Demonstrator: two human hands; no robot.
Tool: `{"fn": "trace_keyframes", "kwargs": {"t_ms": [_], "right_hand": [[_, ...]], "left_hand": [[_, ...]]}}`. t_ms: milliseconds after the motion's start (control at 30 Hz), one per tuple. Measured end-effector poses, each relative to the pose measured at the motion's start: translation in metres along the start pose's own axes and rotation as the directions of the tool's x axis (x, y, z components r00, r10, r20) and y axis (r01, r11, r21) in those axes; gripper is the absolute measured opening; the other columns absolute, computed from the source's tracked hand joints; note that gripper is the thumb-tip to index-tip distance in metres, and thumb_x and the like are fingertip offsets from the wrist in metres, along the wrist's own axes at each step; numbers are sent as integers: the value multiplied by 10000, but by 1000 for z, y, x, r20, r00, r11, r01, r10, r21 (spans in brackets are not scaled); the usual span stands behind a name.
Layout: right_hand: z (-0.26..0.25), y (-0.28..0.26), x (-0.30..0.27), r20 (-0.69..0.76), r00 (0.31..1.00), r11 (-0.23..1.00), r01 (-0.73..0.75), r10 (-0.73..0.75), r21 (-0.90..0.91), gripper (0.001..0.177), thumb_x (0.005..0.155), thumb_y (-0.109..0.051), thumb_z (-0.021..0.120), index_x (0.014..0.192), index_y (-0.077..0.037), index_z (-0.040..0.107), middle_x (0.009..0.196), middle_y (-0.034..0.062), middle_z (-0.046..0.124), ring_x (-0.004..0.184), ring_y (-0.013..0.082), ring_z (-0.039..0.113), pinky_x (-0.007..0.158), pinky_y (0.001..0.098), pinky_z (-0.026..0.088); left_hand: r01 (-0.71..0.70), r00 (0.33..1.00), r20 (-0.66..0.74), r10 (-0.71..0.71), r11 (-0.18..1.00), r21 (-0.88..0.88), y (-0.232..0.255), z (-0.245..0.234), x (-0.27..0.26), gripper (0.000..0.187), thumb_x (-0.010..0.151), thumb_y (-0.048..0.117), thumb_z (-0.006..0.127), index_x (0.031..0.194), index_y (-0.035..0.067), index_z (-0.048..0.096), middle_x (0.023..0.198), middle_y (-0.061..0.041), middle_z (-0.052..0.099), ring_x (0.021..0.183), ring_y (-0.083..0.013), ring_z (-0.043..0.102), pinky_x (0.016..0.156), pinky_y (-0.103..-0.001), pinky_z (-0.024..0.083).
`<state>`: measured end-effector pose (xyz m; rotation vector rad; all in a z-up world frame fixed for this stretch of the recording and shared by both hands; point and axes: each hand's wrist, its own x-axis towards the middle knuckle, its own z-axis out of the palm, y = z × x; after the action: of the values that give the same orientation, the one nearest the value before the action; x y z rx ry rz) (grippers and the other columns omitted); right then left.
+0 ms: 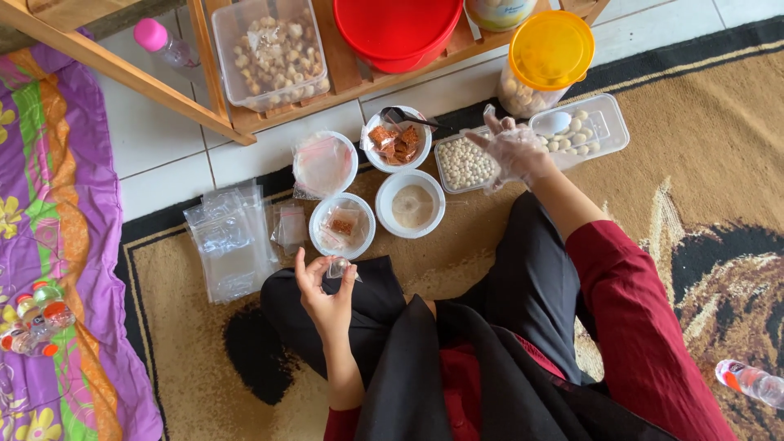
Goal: Packaging various small food items into plastic bags using a spoon
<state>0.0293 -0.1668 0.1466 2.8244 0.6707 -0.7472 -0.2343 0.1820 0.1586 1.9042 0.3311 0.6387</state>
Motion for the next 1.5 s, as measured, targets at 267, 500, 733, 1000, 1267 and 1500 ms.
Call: {"fn": "trace_keyframes", "kwargs": {"t_ms": [267, 500, 733, 1000, 1267, 1500], "right_hand": [[33, 15, 40, 36, 999, 977, 8, 0, -215, 1493, 463, -520, 1056, 1636, -453, 135, 1667, 130, 256, 1386, 364, 484, 1031, 452, 502], [42, -2, 53, -102, 993, 997, -60, 64, 42, 792, 758, -650, 794, 1454, -383, 528, 1597, 168, 340, 1406, 402, 438, 1053, 527, 437], [31, -58, 38, -44, 998, 976, 57, -49, 209, 700, 961, -747, 486, 1490, -291, 532, 1491, 166, 537, 1406, 396, 454, 1066, 571, 433], [-131, -207, -164, -51, 987, -58, 60, 152, 997, 515, 1015, -406, 584, 1366, -31, 620, 999, 214, 698, 1174, 429, 638, 1104, 585, 454], [-17, -231, -141, -219, 961, -630, 275, 168, 726, 224, 850, -35, 777, 1042, 39, 687, 756, 109, 692, 641, 152, 701, 617, 287, 632], [-39, -236, -177, -224, 944, -776, 327, 243, 539, 127, 976, -37, 636, 1030, 77, 643, 839, 128, 653, 749, 153, 636, 722, 231, 581]], "left_hand": [[-16, 1000, -4, 16, 1000, 6, 2, -1, 10, 985, 737, 69, 914, 1553, 5, 365, 1050, -162, 676, 1031, -293, 727, 966, -422, 537], [17, 1000, 4, -17, 999, -29, 1, -2, 9, 980, 742, 52, 906, 1554, 10, 360, 1055, -161, 673, 1044, -297, 722, 985, -448, 534], [99, 995, 1, -100, 977, -188, 5, 6, 7, 1003, 739, 1, 892, 1572, 40, 335, 1095, -165, 656, 1091, -313, 704, 1012, -488, 516], [252, 963, 253, -94, 651, -716, 63, 32, 11, 961, 809, 99, 850, 1584, 68, 283, 1209, -106, 614, 1188, -288, 638, 1029, -445, 541], [163, 975, 218, -49, 825, -541, 77, 27, -7, 623, 846, 55, 814, 1408, 32, 546, 1225, -204, 678, 1186, -302, 653, 926, -371, 585], [101, 993, 97, -64, 883, -458, 71, 26, -21, 250, 849, 21, 816, 1088, -9, 751, 909, -188, 759, 779, -230, 772, 639, -319, 668]]}}
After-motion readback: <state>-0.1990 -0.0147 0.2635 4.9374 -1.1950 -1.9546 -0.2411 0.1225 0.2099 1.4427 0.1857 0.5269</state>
